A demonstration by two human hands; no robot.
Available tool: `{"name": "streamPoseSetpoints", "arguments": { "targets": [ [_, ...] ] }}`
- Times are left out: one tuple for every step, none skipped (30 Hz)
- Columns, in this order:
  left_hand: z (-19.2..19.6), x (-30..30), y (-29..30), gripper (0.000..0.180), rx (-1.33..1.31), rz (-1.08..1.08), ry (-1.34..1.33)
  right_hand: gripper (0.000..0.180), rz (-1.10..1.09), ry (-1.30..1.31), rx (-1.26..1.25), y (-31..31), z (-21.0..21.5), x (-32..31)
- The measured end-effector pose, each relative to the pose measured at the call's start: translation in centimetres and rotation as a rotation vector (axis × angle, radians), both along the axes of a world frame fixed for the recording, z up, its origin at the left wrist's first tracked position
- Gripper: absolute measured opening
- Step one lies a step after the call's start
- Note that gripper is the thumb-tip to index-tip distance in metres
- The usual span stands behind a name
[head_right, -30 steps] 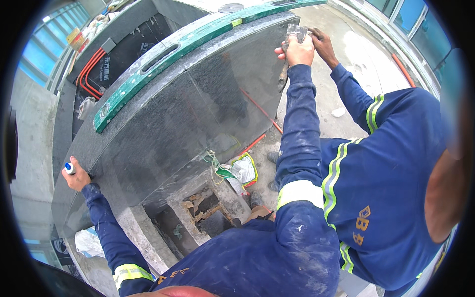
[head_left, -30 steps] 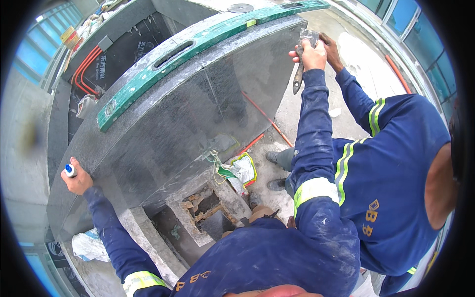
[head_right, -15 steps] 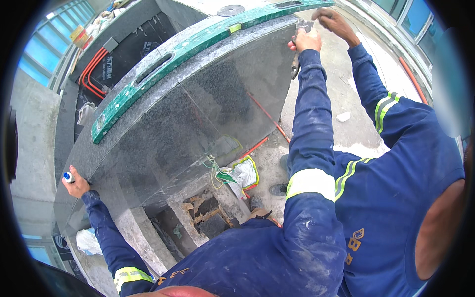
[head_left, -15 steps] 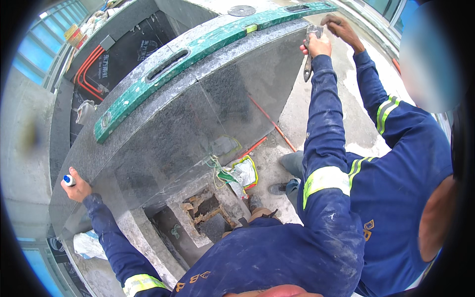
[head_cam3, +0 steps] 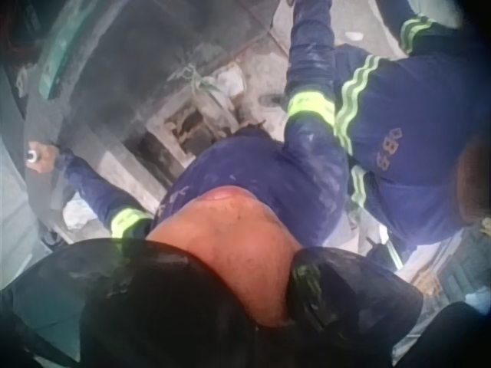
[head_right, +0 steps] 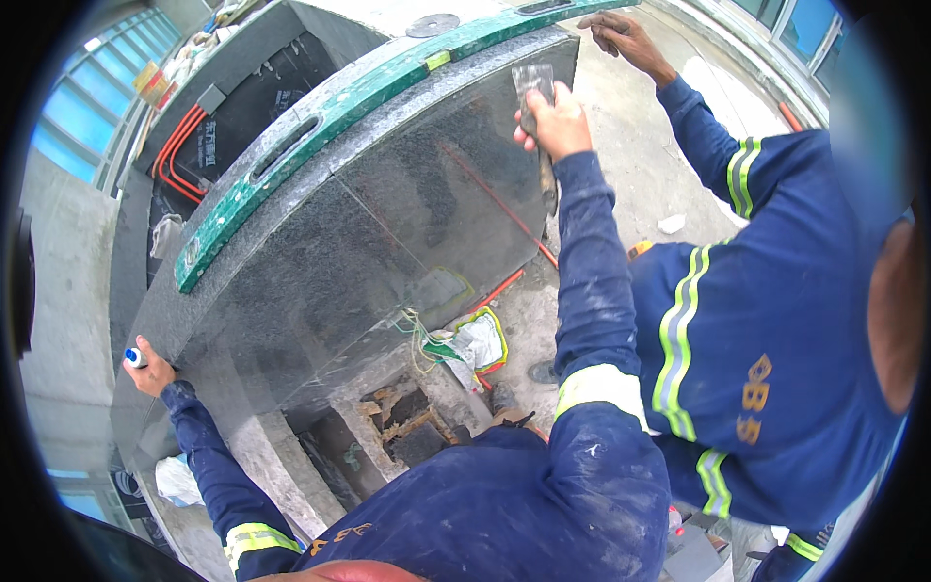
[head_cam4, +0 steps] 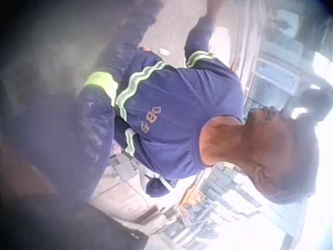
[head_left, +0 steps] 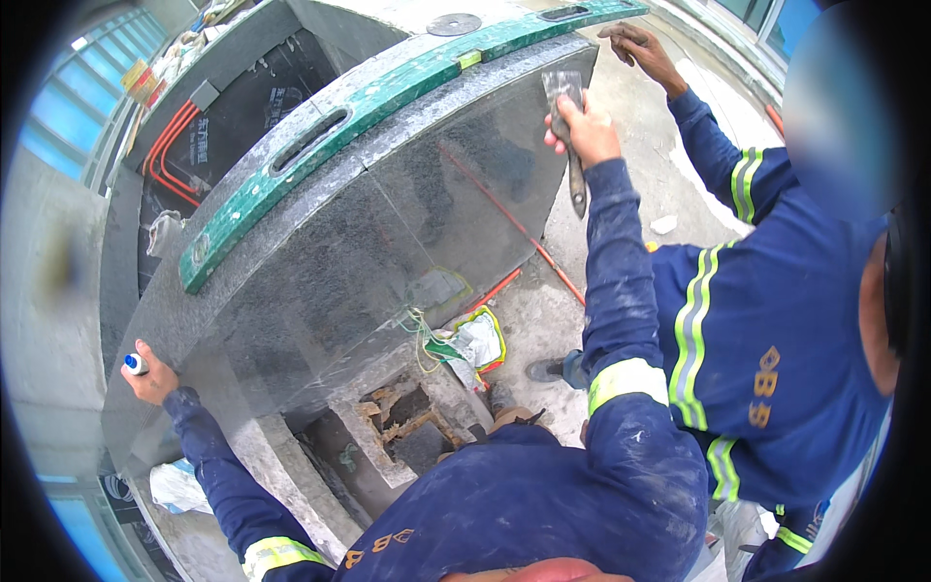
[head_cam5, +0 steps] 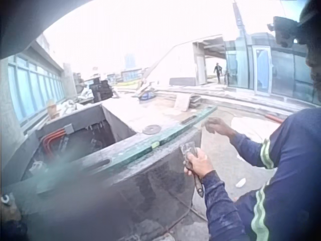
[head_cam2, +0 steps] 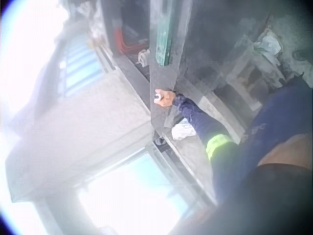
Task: The person positions a large stone slab onto a curved structure, uses a marker and a scraper to adjust the edge, and then uses a power grinder to smooth the slab's surface. Other workers are visible in the background.
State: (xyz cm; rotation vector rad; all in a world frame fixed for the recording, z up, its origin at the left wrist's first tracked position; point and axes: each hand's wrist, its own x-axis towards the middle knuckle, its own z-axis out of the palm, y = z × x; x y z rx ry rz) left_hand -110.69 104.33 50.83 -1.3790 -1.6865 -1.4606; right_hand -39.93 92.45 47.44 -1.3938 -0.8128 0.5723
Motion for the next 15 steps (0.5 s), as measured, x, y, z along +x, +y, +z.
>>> {"name": "streamPoseSetpoints", "arguments": {
  "targets": [
    [-0.1, -0.2, 0.2, 0.042, 0.011, 0.009, 0.017, 0.017, -0.003, 0.044, 0.028, -0.7, -1.4, -0.9],
    [-0.1, -0.3, 0.4, 0.042, 0.004, 0.002, 0.008, 0.016, -0.007, 0.083, 0.056, -1.6, -2.9, -1.8],
    [-0.1, -0.4, 0.4, 0.043, -0.002, -0.001, -0.001, 0.016, 0.006, 0.143, 0.051, -2.7, -4.7, -3.1],
    [-0.3, -0.4, 0.6, 0.043, -0.007, -0.007, -0.013, 0.015, 0.016, 0.200, 0.047, -4.1, -6.7, -4.5],
    [-0.3, -0.3, 0.6, 0.043, -0.020, 0.005, -0.019, 0.015, 0.020, 0.274, 0.015, -5.6, -9.0, -6.0],
    [-0.4, -0.4, 0.6, 0.043, -0.033, 0.016, -0.022, 0.015, 0.023, 0.350, -0.018, -7.2, -11.5, -7.6],
    [-0.4, -0.3, 0.7, 0.044, -0.045, 0.022, -0.025, 0.016, 0.013, 0.420, -0.054, -9.0, -14.1, -9.0],
    [-0.1, -0.2, 0.6, 0.044, -0.046, 0.014, -0.018, 0.018, 0.002, 0.495, -0.090, -11.0, -16.5, -10.4],
    [-0.1, -0.1, 0.5, 0.044, -0.045, 0.005, -0.015, 0.020, -0.025, 0.553, -0.136, -13.0, -18.8, -11.8],
    [0.0, -0.1, 0.4, 0.044, -0.044, -0.003, -0.013, 0.022, -0.051, 0.611, -0.182, -14.9, -20.5, -12.9],
    [0.1, -0.4, 0.2, 0.044, -0.040, 0.003, -0.001, 0.024, -0.071, 0.626, -0.232, -16.8, -21.5, -14.0],
    [0.0, -0.5, 0.3, 0.044, -0.038, 0.001, 0.006, 0.025, -0.100, 0.635, -0.281, -18.3, -21.6, -14.5],
    [0.0, -0.5, 0.4, 0.044, -0.035, 0.000, 0.013, 0.025, -0.121, 0.600, -0.293, -19.5, -21.7, -14.4],
    [0.2, -0.4, 0.3, 0.044, -0.037, -0.017, 0.003, 0.024, -0.140, 0.560, -0.310, -20.6, -21.3, -14.3],
    [0.0, 0.1, 0.2, 0.045, -0.049, -0.036, -0.012, 0.024, -0.166, 0.515, -0.336, -22.2, -20.7, -14.2]
  ]
}}
